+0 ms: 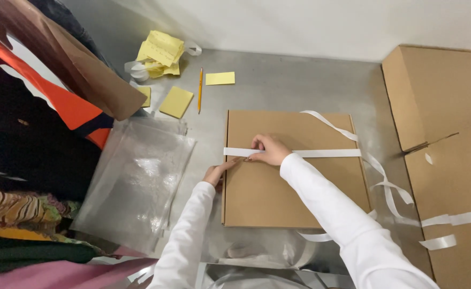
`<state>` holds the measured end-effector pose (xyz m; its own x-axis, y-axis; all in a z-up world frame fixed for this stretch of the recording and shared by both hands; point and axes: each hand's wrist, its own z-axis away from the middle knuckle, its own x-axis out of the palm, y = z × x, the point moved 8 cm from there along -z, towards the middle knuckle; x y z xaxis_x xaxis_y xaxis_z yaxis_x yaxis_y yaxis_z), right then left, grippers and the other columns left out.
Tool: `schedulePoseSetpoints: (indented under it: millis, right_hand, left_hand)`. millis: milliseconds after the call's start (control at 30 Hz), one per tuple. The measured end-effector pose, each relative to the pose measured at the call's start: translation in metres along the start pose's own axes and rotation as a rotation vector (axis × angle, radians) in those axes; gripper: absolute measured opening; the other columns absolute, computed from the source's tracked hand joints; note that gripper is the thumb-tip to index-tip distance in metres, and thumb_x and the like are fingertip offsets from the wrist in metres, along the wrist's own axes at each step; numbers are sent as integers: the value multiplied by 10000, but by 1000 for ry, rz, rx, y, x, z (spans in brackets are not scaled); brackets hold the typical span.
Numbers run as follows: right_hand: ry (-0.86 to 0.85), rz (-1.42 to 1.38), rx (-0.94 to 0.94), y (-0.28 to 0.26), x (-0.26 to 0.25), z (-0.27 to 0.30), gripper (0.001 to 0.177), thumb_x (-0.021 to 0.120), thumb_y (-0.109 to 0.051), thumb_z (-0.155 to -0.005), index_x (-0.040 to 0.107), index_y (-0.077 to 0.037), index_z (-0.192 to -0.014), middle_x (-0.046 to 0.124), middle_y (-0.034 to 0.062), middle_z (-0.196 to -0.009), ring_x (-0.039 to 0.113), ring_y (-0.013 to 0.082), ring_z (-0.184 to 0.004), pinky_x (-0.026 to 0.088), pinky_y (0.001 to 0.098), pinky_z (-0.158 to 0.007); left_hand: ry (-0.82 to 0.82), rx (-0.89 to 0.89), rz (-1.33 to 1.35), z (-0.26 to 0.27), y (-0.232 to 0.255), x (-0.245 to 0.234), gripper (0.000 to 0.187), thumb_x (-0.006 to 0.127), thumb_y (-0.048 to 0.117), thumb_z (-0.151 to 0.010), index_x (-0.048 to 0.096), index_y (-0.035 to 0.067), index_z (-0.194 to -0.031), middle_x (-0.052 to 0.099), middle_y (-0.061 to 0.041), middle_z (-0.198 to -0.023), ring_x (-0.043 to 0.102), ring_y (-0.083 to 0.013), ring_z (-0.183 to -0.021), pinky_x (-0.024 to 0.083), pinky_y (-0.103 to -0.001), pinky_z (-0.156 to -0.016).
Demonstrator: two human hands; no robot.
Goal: The person removes a cardboard box from a stack, unties a white ribbon, and opens the box to reveal a folded brown garment inside a plastic bag. They remove the garment, place it on the table, and then fold the plastic bag. The person then closes the empty box and places it back on the stack.
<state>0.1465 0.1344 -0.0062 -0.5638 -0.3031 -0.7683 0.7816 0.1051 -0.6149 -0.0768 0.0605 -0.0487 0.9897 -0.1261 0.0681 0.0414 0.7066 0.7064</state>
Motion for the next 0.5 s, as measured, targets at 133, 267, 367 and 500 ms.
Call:
schedulePoseSetpoints:
  millis: [133, 267, 367, 500]
  right_hand:
    - [-33, 23, -34, -9, -1, -4, 188, 905, -378, -830, 798, -239, -898, 626, -4, -826, 720, 230, -871, 597, 368, -811]
    - [-250, -95, -32, -22, 0, -4, 140, 817, -284, -884, 792, -162, -949, 761, 27, -804, 776, 203, -814, 604, 343, -791]
    - [-554, -227, -10, -56, -5, 1, 166, 734, -278, -961, 809, -158, -1048, 796, 18, -747, 701, 121, -655, 508, 262, -649]
    - [-436, -544, 59, -104, -39, -14, 202, 720, -226, -998, 830, -104, -1115, 678, 37, -605, 454, 36, -434, 336, 178, -416]
  left_hand:
    - [-17, -27, 53, -19, -14, -1, 1264, 1032, 515, -656, 445, -124, -1574, 641, -356, -1388, 707, -450, -1217, 652, -520, -877]
    - [-92, -16, 77, -25, -18, 8, 1219, 1036, 452, -677, 452, -187, -1536, 646, -390, -1348, 712, -469, -1186, 638, -533, -869]
    - [-102, 37, 149, -31, -11, 21, 1136, 1043, 435, -667, 533, -187, -1468, 679, -395, -1300, 729, -480, -1141, 652, -559, -846]
    - [-76, 137, 182, -56, -17, 32, 1010, 1014, 445, -665, 635, -186, -1357, 728, -373, -1175, 762, -436, -1018, 658, -527, -765]
